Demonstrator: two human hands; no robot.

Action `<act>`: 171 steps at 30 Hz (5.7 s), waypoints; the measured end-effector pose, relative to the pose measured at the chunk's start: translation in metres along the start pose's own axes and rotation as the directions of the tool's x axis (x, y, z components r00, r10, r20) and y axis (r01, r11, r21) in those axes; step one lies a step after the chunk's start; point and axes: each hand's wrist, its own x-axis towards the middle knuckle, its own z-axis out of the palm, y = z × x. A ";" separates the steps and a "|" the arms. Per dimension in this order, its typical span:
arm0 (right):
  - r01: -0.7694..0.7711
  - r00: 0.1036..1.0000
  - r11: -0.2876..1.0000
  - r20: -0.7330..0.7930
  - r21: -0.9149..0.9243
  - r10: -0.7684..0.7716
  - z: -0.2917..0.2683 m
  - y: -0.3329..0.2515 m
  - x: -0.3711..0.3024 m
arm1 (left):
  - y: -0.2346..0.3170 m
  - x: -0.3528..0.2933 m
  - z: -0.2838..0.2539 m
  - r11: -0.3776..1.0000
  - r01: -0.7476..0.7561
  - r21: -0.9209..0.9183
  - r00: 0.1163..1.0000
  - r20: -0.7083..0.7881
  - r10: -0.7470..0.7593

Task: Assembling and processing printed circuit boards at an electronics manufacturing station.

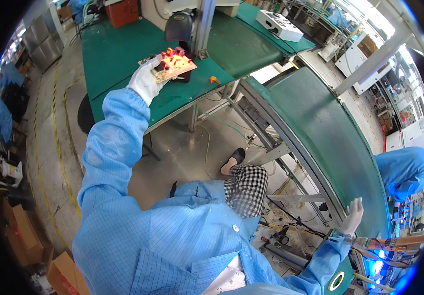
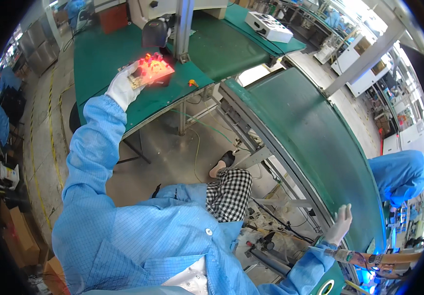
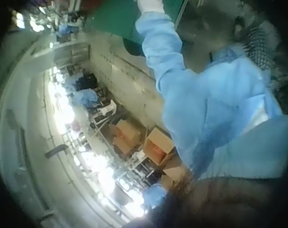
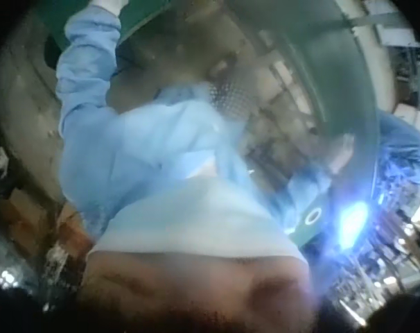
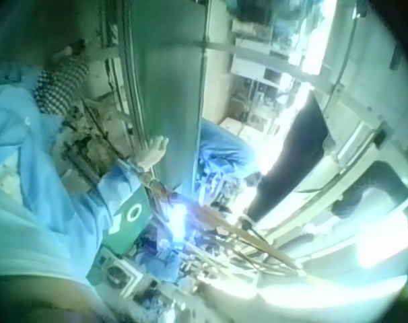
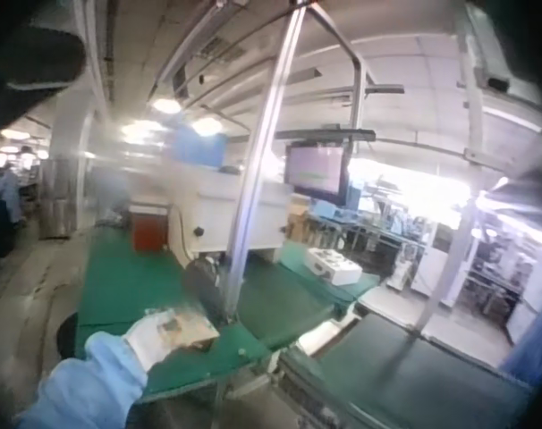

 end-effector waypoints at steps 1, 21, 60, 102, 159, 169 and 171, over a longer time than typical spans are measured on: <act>-0.086 0.995 0.930 0.079 0.358 0.062 -0.012 -0.006 0.000 | -0.001 -0.007 0.002 1.000 0.014 0.009 0.999 0.034 -0.014; 0.193 0.980 0.529 -0.135 0.826 -0.147 -0.023 -0.201 -0.084 | -0.212 -0.214 0.128 0.610 0.654 0.446 0.274 0.612 -0.742; 0.420 0.903 0.317 -0.426 0.850 -0.053 0.030 -0.225 -0.084 | -0.214 -0.273 0.155 0.508 0.566 0.649 0.113 0.549 -0.828; 0.510 0.813 0.547 -0.580 0.664 -0.055 0.032 -0.211 -0.086 | -0.181 -0.273 0.155 0.482 0.795 0.369 0.259 0.512 -0.819; -0.373 0.905 0.150 0.323 0.916 0.278 -0.041 -0.120 -0.048 | -0.148 -0.015 0.163 0.949 0.144 0.281 0.824 0.497 -0.273; -0.429 0.901 0.520 0.307 0.739 0.307 -0.034 -0.062 -0.030 | -0.142 0.182 0.145 0.251 -0.465 0.849 0.864 0.374 0.337; -0.407 0.911 0.556 0.277 0.725 0.306 -0.034 -0.055 -0.025 | -0.140 0.202 0.137 0.203 -0.448 0.871 0.881 0.392 0.264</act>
